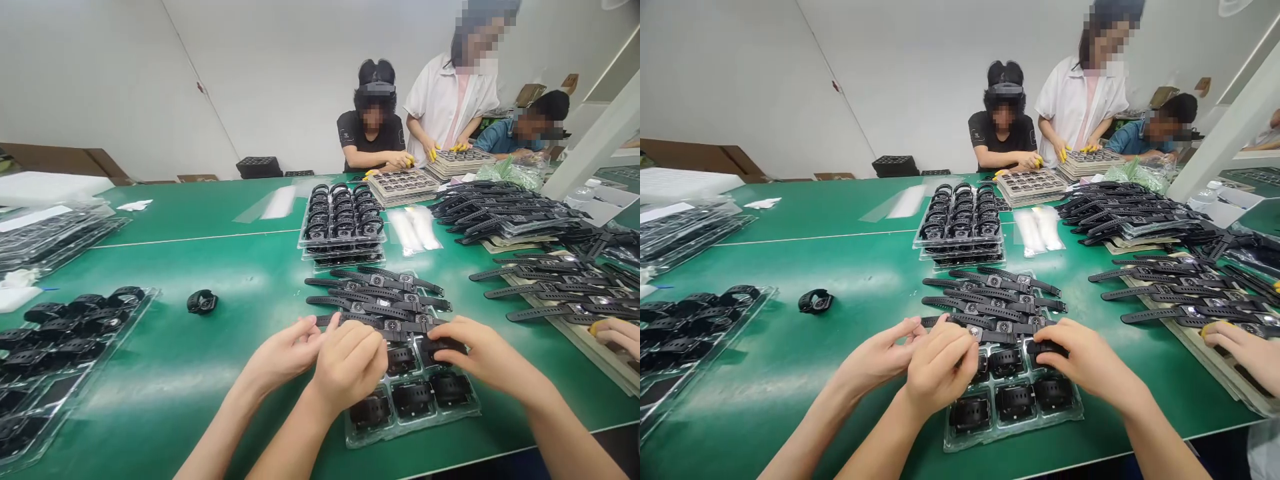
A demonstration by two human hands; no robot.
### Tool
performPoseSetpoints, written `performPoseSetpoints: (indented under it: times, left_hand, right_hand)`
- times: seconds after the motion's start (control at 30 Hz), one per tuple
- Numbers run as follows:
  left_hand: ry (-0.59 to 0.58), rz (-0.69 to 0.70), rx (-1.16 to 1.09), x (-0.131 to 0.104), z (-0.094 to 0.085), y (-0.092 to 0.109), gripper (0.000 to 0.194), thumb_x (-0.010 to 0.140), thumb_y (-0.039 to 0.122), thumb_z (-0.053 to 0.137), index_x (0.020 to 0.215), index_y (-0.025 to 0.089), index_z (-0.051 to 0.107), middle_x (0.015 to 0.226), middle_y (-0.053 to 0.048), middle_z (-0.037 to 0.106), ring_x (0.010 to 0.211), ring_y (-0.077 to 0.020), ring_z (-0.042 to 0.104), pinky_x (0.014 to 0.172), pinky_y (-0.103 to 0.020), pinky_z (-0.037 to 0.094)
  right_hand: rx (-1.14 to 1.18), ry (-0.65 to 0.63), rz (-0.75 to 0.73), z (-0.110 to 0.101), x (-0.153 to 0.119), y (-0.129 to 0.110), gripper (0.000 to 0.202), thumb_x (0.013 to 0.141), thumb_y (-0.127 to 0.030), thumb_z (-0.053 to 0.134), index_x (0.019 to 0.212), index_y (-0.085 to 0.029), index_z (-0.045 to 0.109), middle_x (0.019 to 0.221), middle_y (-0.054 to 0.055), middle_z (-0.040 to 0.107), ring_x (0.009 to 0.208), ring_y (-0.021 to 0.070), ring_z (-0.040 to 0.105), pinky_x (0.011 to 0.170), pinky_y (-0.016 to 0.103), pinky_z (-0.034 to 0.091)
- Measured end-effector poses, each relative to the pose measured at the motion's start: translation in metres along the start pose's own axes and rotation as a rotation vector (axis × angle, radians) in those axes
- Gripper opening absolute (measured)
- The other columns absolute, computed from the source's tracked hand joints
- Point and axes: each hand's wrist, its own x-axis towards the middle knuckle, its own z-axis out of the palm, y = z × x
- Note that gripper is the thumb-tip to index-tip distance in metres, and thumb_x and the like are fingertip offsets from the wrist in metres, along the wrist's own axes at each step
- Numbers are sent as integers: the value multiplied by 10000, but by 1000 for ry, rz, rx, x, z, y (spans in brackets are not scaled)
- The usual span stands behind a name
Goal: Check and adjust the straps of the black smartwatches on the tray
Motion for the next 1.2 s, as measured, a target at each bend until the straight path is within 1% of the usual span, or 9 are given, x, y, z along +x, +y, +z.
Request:
performPoseSetpoints:
  times: [0.13,0.3,0.37,0.43,0.5,0.6,0.87,1.03,1.2]
  left_hand:
    - [1,-61,-67,26,-12,-6,410,1030,30,322,1024,283,645,652,75,500,585,-101,678,573,-210,593]
    - [19,-135,-164,50,-19,4,424,1042,50,265,940,238,631,813,-16,655,835,-160,752,605,-252,583]
    - [330,-240,-130,52,-4,25,306,1026,89,379,916,218,634,773,-28,651,700,-160,708,565,-274,559]
    - [396,-219,-132,51,17,50,155,940,74,562,914,211,629,720,-12,643,604,-151,641,527,-279,524]
    - [551,-245,-141,50,34,69,191,872,9,592,886,198,619,674,3,621,567,-143,584,509,-282,479]
    - [656,-310,-190,49,44,78,214,855,-24,571,844,184,615,651,13,599,560,-129,539,506,-273,431]
    - [530,-331,-224,52,47,74,196,885,26,570,801,199,604,643,23,589,565,-125,521,532,-269,424]
    - [446,-337,-249,54,52,77,217,891,27,558,762,200,586,608,32,558,565,-119,491,545,-268,406]
    - [400,-365,-238,54,53,77,230,914,70,538,734,204,590,594,32,570,549,-121,489,549,-269,406]
  right_hand:
    - [-90,-86,-4,4,-1,-3,272,897,-177,678,1120,-308,762,1075,26,778,1020,269,697,870,392,577]
    - [-91,-25,-39,0,-4,-3,270,971,-357,640,1221,-303,727,1298,39,726,1224,286,625,1025,437,530]
    - [-127,73,-5,-3,-4,6,267,1007,-378,570,1194,-275,731,1286,65,728,1211,296,628,1004,453,539]
    - [-167,131,18,-5,-2,13,266,1005,-377,560,1166,-260,735,1245,82,742,1173,310,639,957,461,556]
    - [-208,127,23,-8,3,15,257,997,-371,567,1143,-253,743,1202,84,755,1125,313,652,915,459,568]
    - [-312,28,23,-8,18,1,245,1014,-335,546,1101,-245,756,1132,73,770,1068,286,663,873,412,569]
    - [-540,-195,95,16,71,-38,103,799,-254,806,804,-176,739,928,143,776,988,334,691,793,370,523]
    - [-555,-217,107,17,72,-34,149,832,-243,764,944,-160,710,989,162,773,1018,368,679,822,414,497]
    - [-472,-204,61,10,70,-39,151,804,-206,777,737,-200,641,883,109,747,927,327,675,735,352,458]
